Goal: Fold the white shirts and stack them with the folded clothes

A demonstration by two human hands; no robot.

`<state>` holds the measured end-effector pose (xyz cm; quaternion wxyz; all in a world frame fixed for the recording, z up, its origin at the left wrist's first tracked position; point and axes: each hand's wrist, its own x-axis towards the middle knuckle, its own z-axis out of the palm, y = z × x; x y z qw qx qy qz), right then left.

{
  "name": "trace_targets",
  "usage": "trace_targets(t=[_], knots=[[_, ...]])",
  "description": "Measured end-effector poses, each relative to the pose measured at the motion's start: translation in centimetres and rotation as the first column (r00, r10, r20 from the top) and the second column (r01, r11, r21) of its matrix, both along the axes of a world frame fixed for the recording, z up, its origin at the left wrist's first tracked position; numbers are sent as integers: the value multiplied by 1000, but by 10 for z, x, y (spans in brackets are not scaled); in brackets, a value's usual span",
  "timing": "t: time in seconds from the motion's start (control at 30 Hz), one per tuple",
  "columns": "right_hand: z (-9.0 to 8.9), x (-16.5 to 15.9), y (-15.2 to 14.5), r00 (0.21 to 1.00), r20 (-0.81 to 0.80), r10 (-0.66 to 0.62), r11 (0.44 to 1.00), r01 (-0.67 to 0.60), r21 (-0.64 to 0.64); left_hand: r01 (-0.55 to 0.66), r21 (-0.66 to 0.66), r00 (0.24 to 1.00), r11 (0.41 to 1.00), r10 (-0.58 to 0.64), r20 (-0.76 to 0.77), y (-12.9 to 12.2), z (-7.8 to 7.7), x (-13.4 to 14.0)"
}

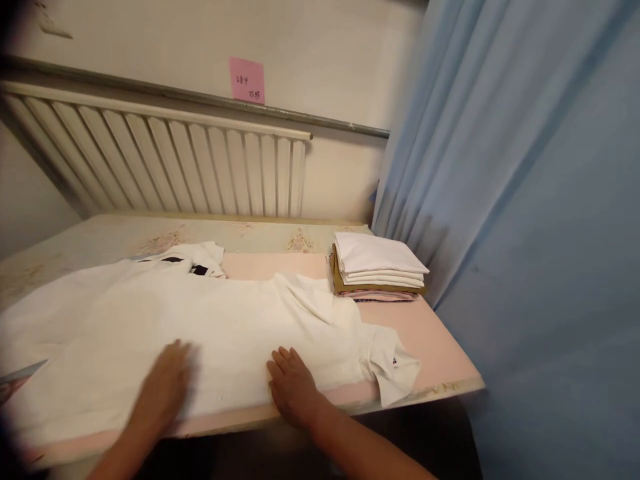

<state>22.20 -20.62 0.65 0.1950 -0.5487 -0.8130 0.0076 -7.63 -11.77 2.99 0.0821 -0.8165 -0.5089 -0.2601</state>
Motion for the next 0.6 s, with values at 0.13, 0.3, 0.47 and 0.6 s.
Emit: trace_targets(t=[0.13, 0.3, 0.47, 0.6], knots=[[-2, 6, 1, 1000, 23, 13, 1000, -13, -7, 80, -80, 991, 994, -87, -98, -1, -48, 105], [-2, 47, -13, 996, 31, -82, 996, 83, -30, 45, -128, 978, 991, -70, -196, -20, -53, 128], [-3, 97, -30, 986, 59, -159, 985, 162, -54, 17, -132, 972, 991, -47, -229, -17, -50, 124], [-6, 132, -40, 963, 89, -256, 965, 259, -29, 11, -126, 969, 992, -41, -242, -16, -52, 125]])
